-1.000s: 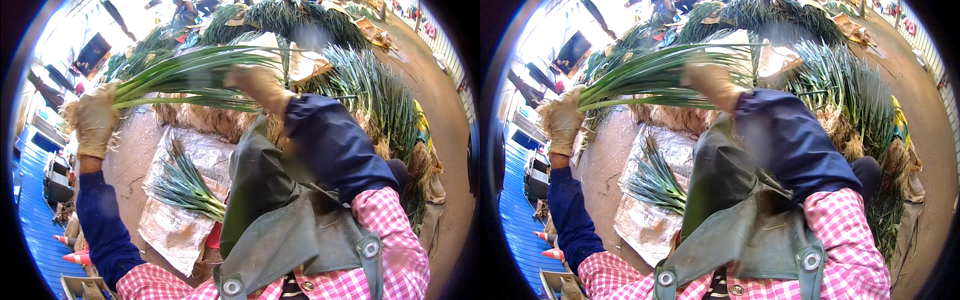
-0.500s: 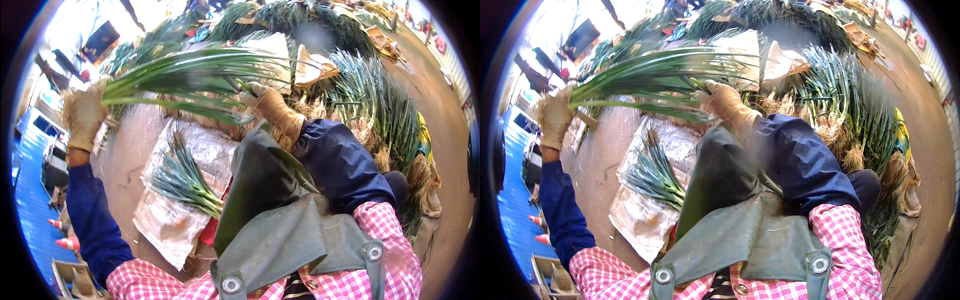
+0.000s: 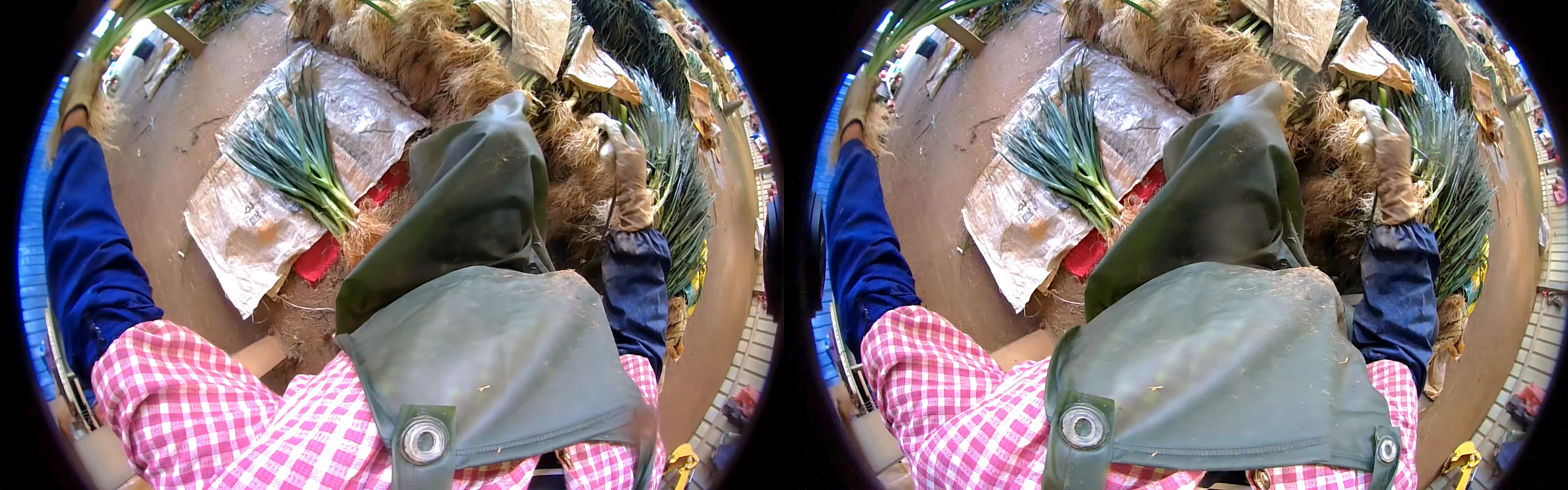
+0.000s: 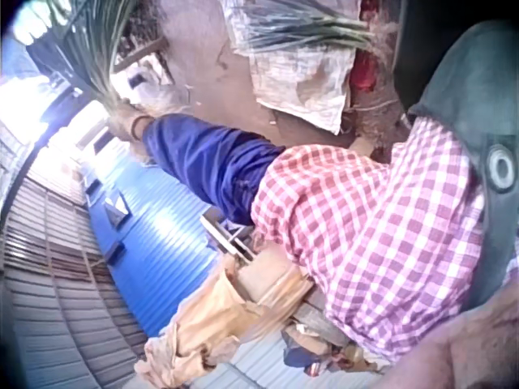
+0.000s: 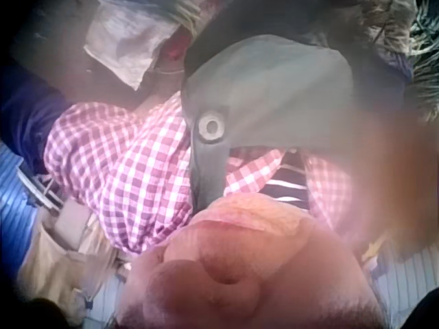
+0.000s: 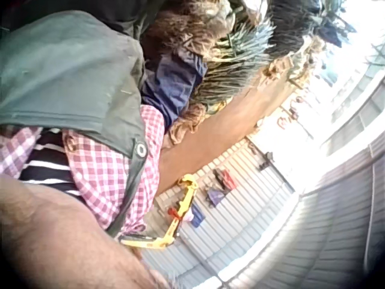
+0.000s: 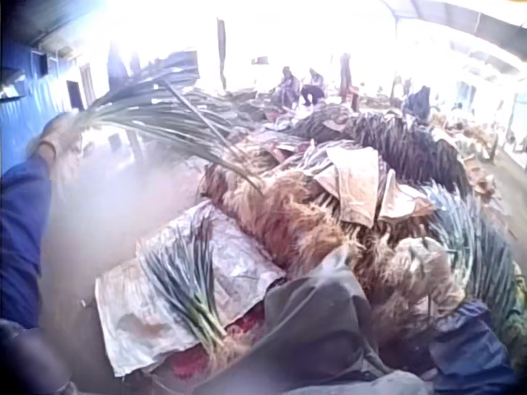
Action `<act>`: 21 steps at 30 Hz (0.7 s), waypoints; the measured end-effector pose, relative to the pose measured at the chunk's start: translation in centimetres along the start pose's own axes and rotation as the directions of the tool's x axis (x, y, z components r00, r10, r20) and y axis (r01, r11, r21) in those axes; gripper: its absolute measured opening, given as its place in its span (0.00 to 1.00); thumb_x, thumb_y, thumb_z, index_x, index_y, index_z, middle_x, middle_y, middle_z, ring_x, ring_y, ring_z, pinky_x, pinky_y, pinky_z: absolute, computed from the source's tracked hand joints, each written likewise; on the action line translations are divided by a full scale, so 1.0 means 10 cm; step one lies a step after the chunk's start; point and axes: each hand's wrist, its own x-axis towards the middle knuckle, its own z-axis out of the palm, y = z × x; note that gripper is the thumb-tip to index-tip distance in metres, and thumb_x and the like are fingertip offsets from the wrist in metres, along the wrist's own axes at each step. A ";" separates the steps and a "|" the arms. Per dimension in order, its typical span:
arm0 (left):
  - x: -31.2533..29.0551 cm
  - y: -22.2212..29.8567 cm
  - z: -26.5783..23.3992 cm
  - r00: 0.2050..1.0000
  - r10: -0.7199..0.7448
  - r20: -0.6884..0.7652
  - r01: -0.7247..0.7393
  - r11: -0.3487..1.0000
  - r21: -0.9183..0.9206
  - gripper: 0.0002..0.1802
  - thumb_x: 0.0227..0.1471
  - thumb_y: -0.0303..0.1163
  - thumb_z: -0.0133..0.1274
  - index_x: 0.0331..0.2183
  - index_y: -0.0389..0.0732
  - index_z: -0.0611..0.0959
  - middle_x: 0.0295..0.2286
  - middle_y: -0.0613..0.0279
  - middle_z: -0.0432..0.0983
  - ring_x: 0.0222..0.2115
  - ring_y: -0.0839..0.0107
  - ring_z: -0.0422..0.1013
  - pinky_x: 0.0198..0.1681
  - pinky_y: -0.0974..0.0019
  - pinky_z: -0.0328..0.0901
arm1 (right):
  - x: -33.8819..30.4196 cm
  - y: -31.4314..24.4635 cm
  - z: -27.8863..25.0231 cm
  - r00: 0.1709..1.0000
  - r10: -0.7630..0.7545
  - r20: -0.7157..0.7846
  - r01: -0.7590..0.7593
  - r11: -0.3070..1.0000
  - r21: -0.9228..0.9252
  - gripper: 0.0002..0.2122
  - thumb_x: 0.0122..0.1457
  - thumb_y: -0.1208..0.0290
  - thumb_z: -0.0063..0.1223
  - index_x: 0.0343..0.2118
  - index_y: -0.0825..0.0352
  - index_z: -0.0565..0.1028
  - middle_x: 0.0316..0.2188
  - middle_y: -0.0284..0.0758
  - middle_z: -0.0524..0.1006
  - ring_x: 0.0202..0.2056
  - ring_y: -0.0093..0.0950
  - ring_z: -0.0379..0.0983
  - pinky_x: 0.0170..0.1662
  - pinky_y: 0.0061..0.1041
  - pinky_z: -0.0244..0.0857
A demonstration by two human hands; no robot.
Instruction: The person sits on the ground and cleans scallions using a small knife to scrape dirt from the roots and peel away outer leaves before placing the cleaned plants in a pile.
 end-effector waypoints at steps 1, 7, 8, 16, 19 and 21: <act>-0.15 -0.21 0.23 0.996 -0.078 0.054 0.078 0.997 -0.009 0.24 0.46 0.46 0.50 0.38 0.37 0.78 0.34 0.43 0.75 0.37 0.50 0.72 0.38 0.52 0.65 | -0.06 0.00 0.01 0.999 0.047 0.024 -0.047 0.999 -0.007 0.12 0.61 0.64 0.49 0.42 0.62 0.77 0.21 0.26 0.74 0.15 0.12 0.65 0.16 0.12 0.58; -2.15 0.56 2.16 0.796 -0.333 0.505 0.522 0.800 -0.296 0.28 0.43 0.49 0.54 0.39 0.34 0.76 0.35 0.39 0.75 0.37 0.45 0.72 0.37 0.49 0.66 | -0.60 0.31 -0.31 0.973 0.231 -0.020 -0.230 0.972 0.044 0.12 0.60 0.63 0.50 0.40 0.64 0.77 0.15 0.25 0.70 0.12 0.15 0.61 0.13 0.15 0.53; -2.65 1.08 2.42 0.711 -0.378 0.592 0.568 0.805 -0.168 0.26 0.44 0.46 0.55 0.37 0.33 0.77 0.32 0.40 0.76 0.35 0.47 0.74 0.35 0.51 0.66 | -0.70 0.44 -0.41 0.944 0.323 -0.070 -0.322 0.946 0.030 0.12 0.60 0.63 0.50 0.40 0.64 0.78 0.15 0.25 0.69 0.13 0.15 0.61 0.14 0.16 0.54; -6.29 2.61 3.18 0.106 0.013 0.994 0.953 0.285 -0.105 0.19 0.46 0.42 0.55 0.38 0.40 0.81 0.35 0.54 0.78 0.35 0.63 0.74 0.35 0.57 0.68 | -0.86 0.72 -0.38 0.829 0.558 0.049 -0.560 0.827 0.050 0.12 0.60 0.62 0.49 0.43 0.62 0.77 0.15 0.26 0.68 0.12 0.16 0.59 0.14 0.15 0.54; -5.24 3.69 2.21 0.014 -0.294 0.956 0.792 0.587 0.169 0.25 0.49 0.41 0.54 0.49 0.48 0.73 0.40 0.50 0.74 0.38 0.58 0.73 0.40 0.60 0.69 | -1.14 0.71 -0.60 0.793 0.603 -0.083 -0.604 0.797 0.015 0.12 0.61 0.64 0.47 0.44 0.62 0.76 0.17 0.21 0.67 0.14 0.12 0.55 0.16 0.13 0.51; -4.92 3.56 1.79 0.208 -0.633 0.746 0.863 0.477 0.164 0.26 0.47 0.39 0.57 0.49 0.48 0.72 0.38 0.50 0.74 0.36 0.58 0.73 0.38 0.59 0.68 | -1.17 0.72 -0.54 0.781 0.613 -0.119 -0.619 0.785 -0.019 0.12 0.61 0.64 0.47 0.45 0.61 0.76 0.17 0.22 0.68 0.14 0.12 0.56 0.17 0.13 0.52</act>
